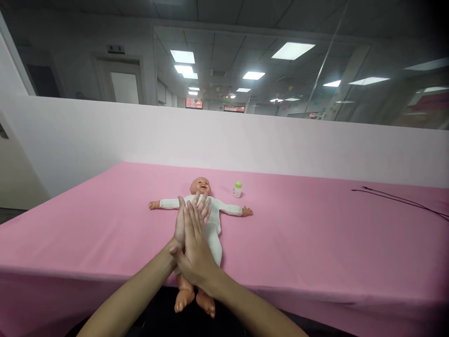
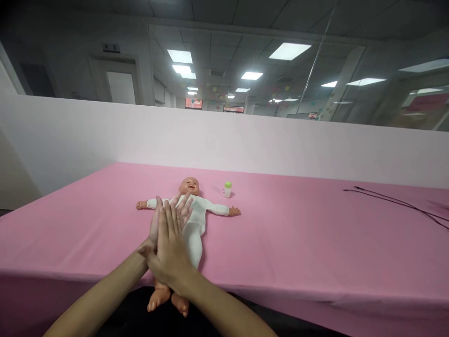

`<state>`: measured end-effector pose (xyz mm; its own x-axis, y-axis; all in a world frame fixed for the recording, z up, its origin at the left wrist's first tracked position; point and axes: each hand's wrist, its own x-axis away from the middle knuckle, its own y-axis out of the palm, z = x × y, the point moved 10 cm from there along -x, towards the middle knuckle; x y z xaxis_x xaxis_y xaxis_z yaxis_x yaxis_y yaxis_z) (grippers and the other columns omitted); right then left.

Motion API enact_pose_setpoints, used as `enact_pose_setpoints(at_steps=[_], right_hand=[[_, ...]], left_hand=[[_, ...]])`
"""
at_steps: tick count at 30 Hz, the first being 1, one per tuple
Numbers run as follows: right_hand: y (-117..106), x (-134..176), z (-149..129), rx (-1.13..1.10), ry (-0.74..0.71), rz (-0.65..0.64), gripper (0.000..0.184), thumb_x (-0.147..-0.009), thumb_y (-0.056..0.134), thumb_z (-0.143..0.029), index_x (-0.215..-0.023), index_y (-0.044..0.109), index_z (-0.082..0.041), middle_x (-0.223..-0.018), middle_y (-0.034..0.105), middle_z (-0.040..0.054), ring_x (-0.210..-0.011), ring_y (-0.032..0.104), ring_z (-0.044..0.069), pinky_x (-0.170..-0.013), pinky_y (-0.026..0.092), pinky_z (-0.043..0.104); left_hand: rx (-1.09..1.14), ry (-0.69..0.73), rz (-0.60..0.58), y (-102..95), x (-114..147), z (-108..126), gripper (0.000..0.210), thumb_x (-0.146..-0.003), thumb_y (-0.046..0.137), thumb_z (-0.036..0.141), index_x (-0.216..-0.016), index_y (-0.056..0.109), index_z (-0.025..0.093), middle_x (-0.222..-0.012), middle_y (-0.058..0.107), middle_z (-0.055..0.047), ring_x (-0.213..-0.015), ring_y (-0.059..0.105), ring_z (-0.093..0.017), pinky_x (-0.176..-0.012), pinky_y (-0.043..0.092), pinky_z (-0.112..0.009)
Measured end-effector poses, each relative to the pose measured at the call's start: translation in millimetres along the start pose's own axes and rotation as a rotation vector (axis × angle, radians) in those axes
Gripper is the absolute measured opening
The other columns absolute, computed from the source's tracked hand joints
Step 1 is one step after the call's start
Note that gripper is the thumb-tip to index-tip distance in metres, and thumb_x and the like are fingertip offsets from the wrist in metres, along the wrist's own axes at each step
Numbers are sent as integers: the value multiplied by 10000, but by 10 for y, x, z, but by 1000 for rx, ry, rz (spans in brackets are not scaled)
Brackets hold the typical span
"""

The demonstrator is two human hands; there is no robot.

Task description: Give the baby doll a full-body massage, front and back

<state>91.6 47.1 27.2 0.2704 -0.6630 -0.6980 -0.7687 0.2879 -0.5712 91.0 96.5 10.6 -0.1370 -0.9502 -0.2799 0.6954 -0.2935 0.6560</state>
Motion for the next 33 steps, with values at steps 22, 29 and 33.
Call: enact_pose_setpoints(at_steps=[22,29,33], right_hand=[[313,-275,2009,98,366,-330,621,-1016,359,-285,-1601,371,-78,-1679,313,161,-1588,227,271,-1312,150,496],[89,-164,2536,76,563,-130,706,-1047,359,-523,-1615,329,-103,-1694,279,164,-1593,205,277,-1305,138,513],[61,88,2530,27,610,-182,825,-1049,285,-600,-1638,216,-26,-1720,142,193,-1612,108,261,-1315,77,464]], left_hand=[[-1536,-33,-397,-950,-1160,-803,630,-1058,235,456,-1601,329,153,-1715,212,-155,-1605,137,-263,-1285,131,-507],[-1533,-102,-338,-1155,-1393,-778,963,-979,289,750,-1643,151,67,-1720,15,-215,-1599,-26,-358,-1285,69,-520],[-1444,-199,-354,-1291,-1164,-710,1023,-976,272,763,-1655,37,35,-1720,-77,-207,-1599,-98,-293,-1296,5,-457]])
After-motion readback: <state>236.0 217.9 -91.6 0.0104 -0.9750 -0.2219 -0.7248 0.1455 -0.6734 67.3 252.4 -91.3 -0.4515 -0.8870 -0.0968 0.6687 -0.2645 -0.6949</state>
